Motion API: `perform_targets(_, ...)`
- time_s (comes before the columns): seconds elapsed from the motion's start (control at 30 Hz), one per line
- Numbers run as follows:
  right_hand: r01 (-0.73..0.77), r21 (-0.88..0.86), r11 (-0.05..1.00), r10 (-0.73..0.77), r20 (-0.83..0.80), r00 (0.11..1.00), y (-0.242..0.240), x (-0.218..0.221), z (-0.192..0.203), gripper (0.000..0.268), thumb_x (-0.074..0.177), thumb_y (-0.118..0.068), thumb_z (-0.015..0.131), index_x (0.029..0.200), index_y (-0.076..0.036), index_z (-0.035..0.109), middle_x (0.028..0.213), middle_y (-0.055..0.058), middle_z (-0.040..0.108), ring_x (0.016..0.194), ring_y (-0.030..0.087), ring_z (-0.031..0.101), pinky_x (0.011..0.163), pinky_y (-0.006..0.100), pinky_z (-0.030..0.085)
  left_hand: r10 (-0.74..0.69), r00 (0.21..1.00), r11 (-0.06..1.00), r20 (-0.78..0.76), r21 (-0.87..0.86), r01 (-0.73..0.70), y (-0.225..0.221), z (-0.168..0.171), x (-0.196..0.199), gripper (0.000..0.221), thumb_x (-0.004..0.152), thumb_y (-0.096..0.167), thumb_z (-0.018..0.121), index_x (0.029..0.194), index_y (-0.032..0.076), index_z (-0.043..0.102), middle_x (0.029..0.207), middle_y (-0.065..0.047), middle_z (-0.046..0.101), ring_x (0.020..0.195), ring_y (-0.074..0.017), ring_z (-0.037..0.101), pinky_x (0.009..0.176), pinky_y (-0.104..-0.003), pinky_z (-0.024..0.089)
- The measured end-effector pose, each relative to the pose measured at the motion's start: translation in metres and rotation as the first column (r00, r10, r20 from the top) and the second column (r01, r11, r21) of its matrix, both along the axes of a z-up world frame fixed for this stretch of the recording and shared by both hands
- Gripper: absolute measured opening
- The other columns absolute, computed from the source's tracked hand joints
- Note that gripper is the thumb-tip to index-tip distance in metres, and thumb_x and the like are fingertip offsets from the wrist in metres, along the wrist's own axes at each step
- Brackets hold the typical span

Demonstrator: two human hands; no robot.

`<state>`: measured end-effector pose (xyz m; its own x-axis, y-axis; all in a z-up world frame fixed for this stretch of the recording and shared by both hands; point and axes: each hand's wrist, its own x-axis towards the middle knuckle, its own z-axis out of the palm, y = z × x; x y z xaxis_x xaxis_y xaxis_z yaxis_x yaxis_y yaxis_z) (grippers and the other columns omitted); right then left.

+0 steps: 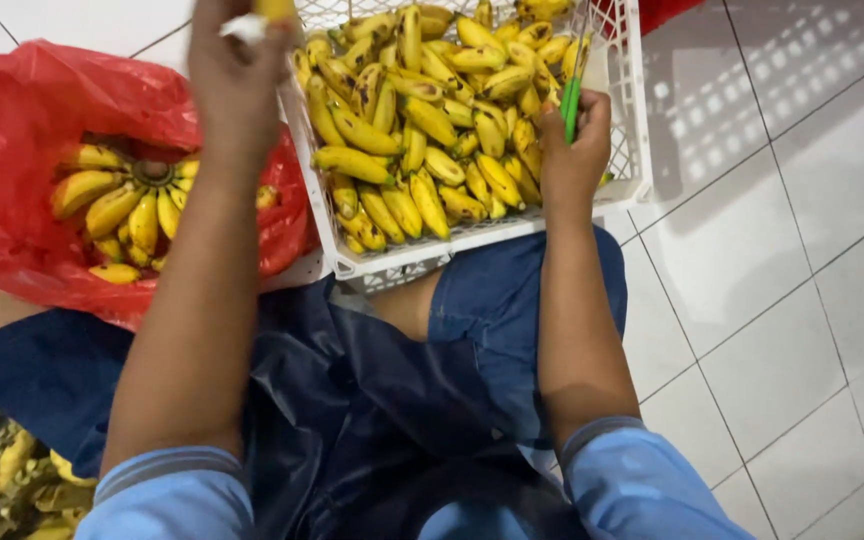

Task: Sorting and cutting bananas from bunches into a plastic crate and a bag

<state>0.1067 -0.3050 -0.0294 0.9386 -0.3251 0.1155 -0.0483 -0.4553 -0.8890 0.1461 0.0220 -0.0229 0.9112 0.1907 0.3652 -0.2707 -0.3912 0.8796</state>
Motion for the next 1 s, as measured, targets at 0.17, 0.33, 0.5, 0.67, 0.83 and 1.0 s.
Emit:
perform_targets(0.17, -0.006, 0.041, 0.999, 0.004, 0.042, 0.999, -0.005, -0.005, 0.003, 0.016, 0.095, -0.013, 0.061, 0.108, -0.01, 0.052, 0.09, 0.004, 0.063, 0.074, 0.011, 0.06, 0.063, 0.025, 0.053, -0.411, 0.903, 0.864, 0.123, -0.261, 0.43, -0.038, 0.05, -0.024, 0.042, 0.107, -0.005, 0.067, 0.139, 0.006, 0.041, 0.137, -0.017, 0.054, 0.122, -0.0309, 0.06, 0.112, -0.042, 0.051)
perform_targets(0.33, 0.019, 0.179, 0.984, -0.027, 0.043, 0.999, -0.018, -0.011, -0.005, 0.02, 0.092, -0.005, 0.06, 0.11, -0.009, 0.052, 0.099, 0.007, 0.067, 0.069, 0.009, 0.057, 0.059, 0.023, 0.05, -0.288, 0.958, 0.951, -0.004, -0.115, 0.286, -0.002, 0.066, -0.071, 0.04, 0.098, -0.015, 0.052, 0.133, 0.003, 0.045, 0.131, -0.013, 0.048, 0.117, -0.0292, 0.057, 0.099, -0.038, 0.05)
perform_targets(0.5, -0.027, 0.137, 0.99, 0.022, 0.039, 0.999, -0.007, -0.013, 0.003, 0.018, 0.095, -0.012, 0.062, 0.109, -0.009, 0.052, 0.092, 0.004, 0.063, 0.071, 0.009, 0.054, 0.062, 0.023, 0.049, 0.104, 0.995, 0.928, -0.006, 0.361, -0.095, 0.063, 0.021, -0.151, 0.018, 0.095, -0.009, 0.063, 0.112, -0.009, 0.057, 0.108, -0.023, 0.053, 0.096, -0.0359, 0.053, 0.089, -0.042, 0.046)
perform_targets(0.67, -0.105, -0.027, 0.994, 0.106, 0.034, 0.994, -0.002, -0.01, -0.003, 0.019, 0.092, -0.006, 0.058, 0.11, -0.01, 0.052, 0.094, 0.005, 0.064, 0.078, 0.013, 0.063, 0.072, 0.028, 0.051, 0.289, 0.928, 0.755, -0.237, 0.652, -0.068, 0.063, -0.013, -0.229, 0.023, 0.088, 0.011, 0.069, 0.108, 0.0, 0.066, 0.101, -0.023, 0.062, 0.09, -0.0427, 0.059, 0.078, -0.05, 0.048)
perform_targets(0.83, -0.149, -0.08, 0.986, 0.154, 0.051, 0.987, -0.005, -0.013, -0.004, 0.02, 0.093, -0.001, 0.056, 0.111, -0.007, 0.05, 0.1, 0.008, 0.065, 0.086, 0.015, 0.064, 0.077, 0.028, 0.052, 0.025, 0.865, 0.853, -0.501, 0.462, 0.243, 0.033, 0.007, -0.262, 0.018, 0.087, 0.017, 0.065, 0.101, 0.007, 0.071, 0.1, -0.01, 0.065, 0.091, -0.0333, 0.062, 0.077, -0.041, 0.051)
perform_targets(1.0, -0.118, 0.063, 0.991, 0.112, 0.083, 0.99, -0.007, -0.008, -0.019, 0.015, 0.099, -0.006, 0.065, 0.109, -0.009, 0.055, 0.085, 0.003, 0.063, 0.065, 0.009, 0.057, 0.062, 0.022, 0.049, 0.176, 0.912, 0.842, -0.371, 0.536, 0.056, 0.06, -0.006, -0.211, 0.01, 0.096, 0.015, 0.059, 0.095, 0.005, 0.063, 0.093, -0.016, 0.061, 0.085, -0.0414, 0.062, 0.071, -0.051, 0.051)
